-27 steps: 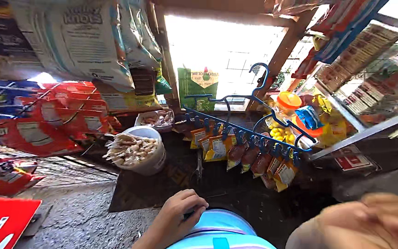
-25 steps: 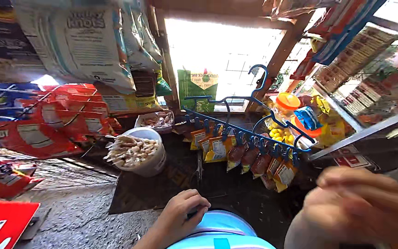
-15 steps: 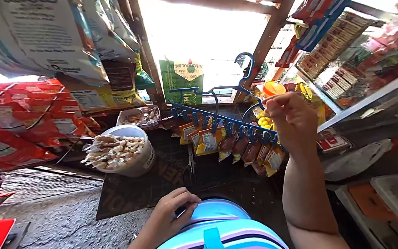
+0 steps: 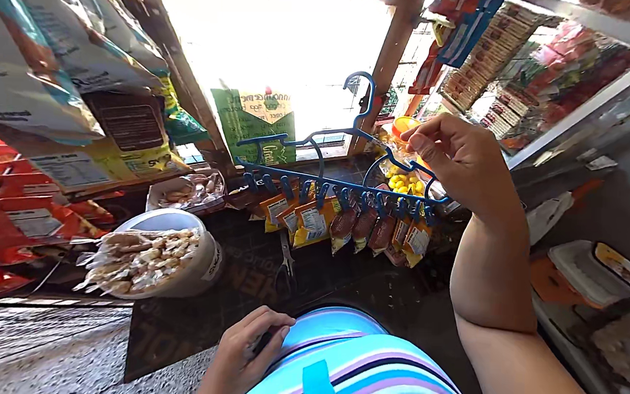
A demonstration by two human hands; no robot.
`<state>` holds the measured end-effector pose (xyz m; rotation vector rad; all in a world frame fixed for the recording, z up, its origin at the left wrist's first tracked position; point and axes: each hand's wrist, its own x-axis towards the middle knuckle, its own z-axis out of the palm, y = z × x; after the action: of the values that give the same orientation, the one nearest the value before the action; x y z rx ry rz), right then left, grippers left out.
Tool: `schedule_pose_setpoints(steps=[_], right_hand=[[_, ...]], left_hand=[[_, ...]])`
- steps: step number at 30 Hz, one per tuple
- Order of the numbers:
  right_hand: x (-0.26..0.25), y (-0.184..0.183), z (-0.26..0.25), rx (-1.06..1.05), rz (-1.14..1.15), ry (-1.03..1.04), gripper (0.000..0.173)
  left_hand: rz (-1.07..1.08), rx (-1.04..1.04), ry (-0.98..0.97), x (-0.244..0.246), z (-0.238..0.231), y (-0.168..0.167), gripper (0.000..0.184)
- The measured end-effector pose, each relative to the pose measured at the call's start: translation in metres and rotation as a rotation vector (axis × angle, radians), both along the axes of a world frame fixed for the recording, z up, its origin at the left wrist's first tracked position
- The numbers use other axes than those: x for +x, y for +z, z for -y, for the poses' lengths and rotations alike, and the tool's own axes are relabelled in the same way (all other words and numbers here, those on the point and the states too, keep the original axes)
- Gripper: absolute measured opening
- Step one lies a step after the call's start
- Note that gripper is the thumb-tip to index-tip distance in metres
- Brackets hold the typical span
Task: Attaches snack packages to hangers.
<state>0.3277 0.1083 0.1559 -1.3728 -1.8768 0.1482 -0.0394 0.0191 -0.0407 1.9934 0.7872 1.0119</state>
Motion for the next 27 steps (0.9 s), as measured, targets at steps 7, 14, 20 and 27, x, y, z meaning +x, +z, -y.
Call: schedule_pose_setpoints(steps=[7,14,20,27], right_hand=[[0.022,-0.030,0.026,-0.047,0.020,-0.033,0.022],[0.066,-0.067,0.032,-0.176,0.176,-0.054,0.015],[0.049,-0.038,0.005,-0.691,0.521,0.131,0.044],[0.030,-0.027,-0.025,-0.992,0.792,0.214,0.046]], left_hand=[[0.019,-0.038,-0.030,-0.001,-0.010,0.003,0.020],[-0.072,0.070,-0.111,0.028,-0.026,0.014,0.019],[-0.300,0.412,-0.136,0.117,-0.051,0.070,0.021],[-0.532,0.518,0.182,0.219,-0.053,0.065,0.026]])
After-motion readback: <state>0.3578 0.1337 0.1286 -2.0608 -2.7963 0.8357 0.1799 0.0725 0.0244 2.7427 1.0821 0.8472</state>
